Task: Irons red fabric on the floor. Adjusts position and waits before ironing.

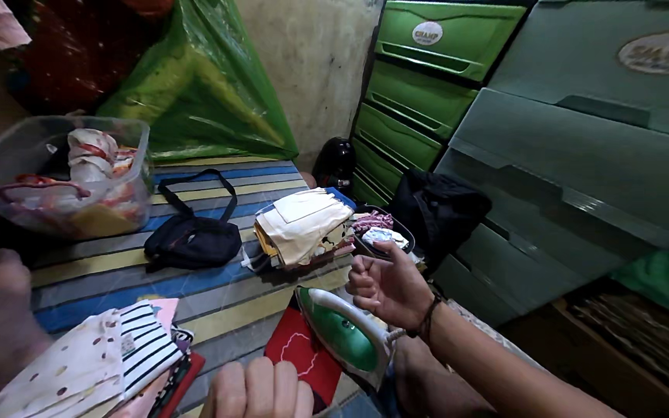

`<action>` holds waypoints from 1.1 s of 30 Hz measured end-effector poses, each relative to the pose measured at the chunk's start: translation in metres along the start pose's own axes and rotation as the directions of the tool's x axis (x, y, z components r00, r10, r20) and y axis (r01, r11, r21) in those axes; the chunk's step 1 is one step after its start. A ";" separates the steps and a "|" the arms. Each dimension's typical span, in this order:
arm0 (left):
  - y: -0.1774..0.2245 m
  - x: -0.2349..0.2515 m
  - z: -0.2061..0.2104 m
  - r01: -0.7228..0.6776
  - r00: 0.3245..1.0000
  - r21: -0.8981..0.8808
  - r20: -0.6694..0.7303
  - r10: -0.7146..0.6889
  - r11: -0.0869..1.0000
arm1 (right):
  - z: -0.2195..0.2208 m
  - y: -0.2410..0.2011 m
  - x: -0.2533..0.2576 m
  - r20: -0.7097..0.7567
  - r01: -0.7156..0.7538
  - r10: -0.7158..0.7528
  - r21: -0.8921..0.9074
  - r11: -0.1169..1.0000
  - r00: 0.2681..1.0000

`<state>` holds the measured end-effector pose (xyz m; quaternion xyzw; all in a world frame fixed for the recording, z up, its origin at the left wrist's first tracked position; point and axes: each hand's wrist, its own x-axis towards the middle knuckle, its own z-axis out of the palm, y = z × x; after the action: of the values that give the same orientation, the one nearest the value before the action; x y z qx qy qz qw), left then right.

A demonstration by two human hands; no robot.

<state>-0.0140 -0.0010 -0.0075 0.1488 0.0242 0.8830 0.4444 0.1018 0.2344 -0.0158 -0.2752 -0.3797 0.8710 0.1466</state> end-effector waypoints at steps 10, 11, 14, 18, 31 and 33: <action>-0.022 -0.002 -0.027 -0.032 0.995 0.839 -0.025 0.097 0.543 | 0.036 -0.010 -0.022 0.411 0.028 -0.061 0.086 0.996 0.910; -0.025 -0.003 -0.027 -0.032 0.994 0.853 -0.026 0.103 0.521 | 0.037 -0.007 -0.022 0.447 0.007 -0.046 0.090 0.996 0.894; -0.031 -0.006 -0.026 -0.045 0.994 0.889 -0.007 0.111 0.455 | 0.043 0.002 -0.020 0.536 -0.054 0.001 0.083 0.995 0.844; -0.034 -0.007 -0.027 -0.115 0.990 0.924 0.078 0.115 0.364 | 0.052 0.012 -0.021 0.568 -0.120 0.067 0.057 0.991 0.820; -0.037 -0.008 -0.031 -0.222 0.967 0.951 0.187 0.171 0.215 | 0.061 0.018 -0.026 0.620 -0.133 0.088 0.027 0.991 0.779; -0.037 -0.008 -0.031 -0.222 0.967 0.953 0.187 0.175 0.206 | 0.061 0.018 -0.026 0.624 -0.135 0.086 0.032 0.990 0.777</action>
<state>0.0102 0.0178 -0.0457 0.4096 0.5363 0.7245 0.1407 0.0857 0.1750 0.0148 0.0102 -0.3570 0.9336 -0.0275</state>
